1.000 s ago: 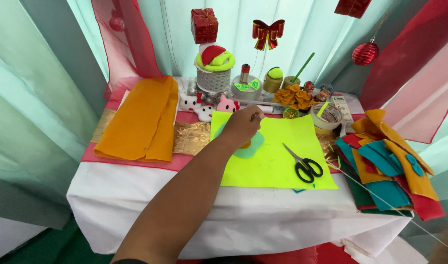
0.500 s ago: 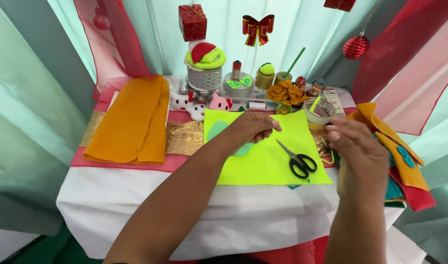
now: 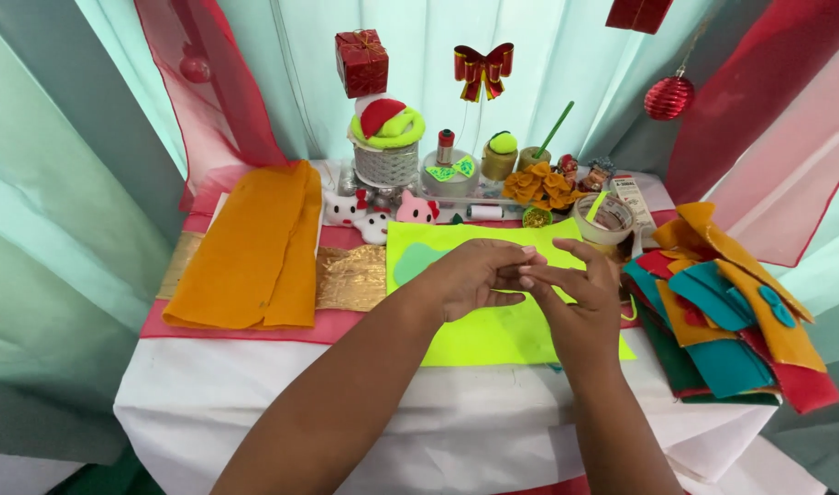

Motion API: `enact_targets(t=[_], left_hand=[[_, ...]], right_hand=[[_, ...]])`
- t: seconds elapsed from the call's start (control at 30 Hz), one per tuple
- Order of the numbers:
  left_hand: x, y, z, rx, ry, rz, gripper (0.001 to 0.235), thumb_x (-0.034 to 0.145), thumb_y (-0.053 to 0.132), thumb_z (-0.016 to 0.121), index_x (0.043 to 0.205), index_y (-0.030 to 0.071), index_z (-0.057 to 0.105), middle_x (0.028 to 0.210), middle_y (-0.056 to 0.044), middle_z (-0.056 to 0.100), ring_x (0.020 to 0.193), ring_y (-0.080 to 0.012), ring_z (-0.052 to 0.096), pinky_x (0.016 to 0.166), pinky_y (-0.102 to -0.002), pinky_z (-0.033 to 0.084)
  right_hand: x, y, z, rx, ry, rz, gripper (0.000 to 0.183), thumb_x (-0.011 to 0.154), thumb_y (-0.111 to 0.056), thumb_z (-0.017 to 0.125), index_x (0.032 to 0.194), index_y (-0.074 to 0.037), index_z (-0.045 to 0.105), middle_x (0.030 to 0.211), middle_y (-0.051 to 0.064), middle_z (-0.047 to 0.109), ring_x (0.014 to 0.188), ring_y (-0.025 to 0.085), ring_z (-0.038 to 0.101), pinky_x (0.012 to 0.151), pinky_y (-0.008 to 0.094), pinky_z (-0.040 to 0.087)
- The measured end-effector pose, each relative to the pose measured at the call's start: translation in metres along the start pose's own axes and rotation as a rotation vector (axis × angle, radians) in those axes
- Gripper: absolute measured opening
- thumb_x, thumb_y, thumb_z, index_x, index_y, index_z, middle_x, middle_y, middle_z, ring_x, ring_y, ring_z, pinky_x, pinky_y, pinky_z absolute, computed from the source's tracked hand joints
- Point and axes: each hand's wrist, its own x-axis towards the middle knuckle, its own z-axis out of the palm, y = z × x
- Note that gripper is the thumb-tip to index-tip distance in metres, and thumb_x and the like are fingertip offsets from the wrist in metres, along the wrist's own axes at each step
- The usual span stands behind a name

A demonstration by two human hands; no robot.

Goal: Cutting a felt shape with scissors and then sewing it onto another felt piece using a needle and thread.

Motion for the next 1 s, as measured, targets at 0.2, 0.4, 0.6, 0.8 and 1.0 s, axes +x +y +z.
enact_targets(t=[0.2,0.4,0.6,0.8,1.0], left_hand=[[-0.016,0.011,0.007,-0.033,0.03,0.009,0.017,0.106,0.023,0.054,0.102,0.008,0.063,0.092,-0.006,0.075,0.093,-0.0211,0.077,0.086,-0.04,0.062],[0.0,0.003,-0.006,-0.105,0.094,-0.057,0.019,0.105,0.019,0.053,0.094,0.007,0.063,0.078,-0.006,0.065,0.071,-0.0177,0.066,0.086,-0.044,0.064],[0.001,0.005,-0.006,-0.057,0.189,-0.124,0.016,0.1,0.018,0.056,0.089,0.008,0.062,0.072,-0.002,0.059,0.063,-0.0142,0.059,0.082,-0.04,0.064],[0.009,0.0,-0.01,-0.007,0.259,-0.152,0.017,0.102,0.018,0.056,0.09,0.007,0.061,0.072,-0.004,0.058,0.063,-0.0144,0.058,0.075,-0.035,0.064],[0.012,0.001,-0.016,-0.001,0.292,-0.121,0.018,0.101,0.017,0.055,0.087,0.007,0.061,0.071,-0.004,0.057,0.061,-0.0144,0.057,0.07,-0.034,0.063]], right_hand=[[-0.025,-0.015,0.0,0.098,-0.013,0.035,0.013,0.086,-0.012,0.081,0.098,-0.016,0.082,0.133,0.013,0.069,0.133,0.032,0.055,0.109,0.043,0.044],[-0.06,-0.054,-0.028,0.043,-0.142,-0.106,0.009,0.092,-0.012,0.067,0.095,-0.008,0.075,0.12,0.016,0.076,0.14,0.043,0.059,0.113,0.052,0.049],[-0.121,-0.036,-0.044,0.286,-0.348,-0.222,0.014,0.089,-0.006,0.07,0.101,-0.011,0.077,0.106,0.006,0.082,0.111,0.024,0.079,0.104,0.041,0.059],[-0.174,-0.015,-0.057,0.685,-0.71,0.398,0.016,0.086,-0.009,0.08,0.096,0.004,0.084,0.091,0.021,0.09,0.086,0.025,0.089,0.079,0.03,0.072],[-0.183,0.016,-0.048,0.932,-1.013,0.799,0.01,0.092,0.005,0.076,0.1,0.007,0.079,0.097,0.019,0.083,0.084,0.019,0.078,0.073,0.025,0.058]])
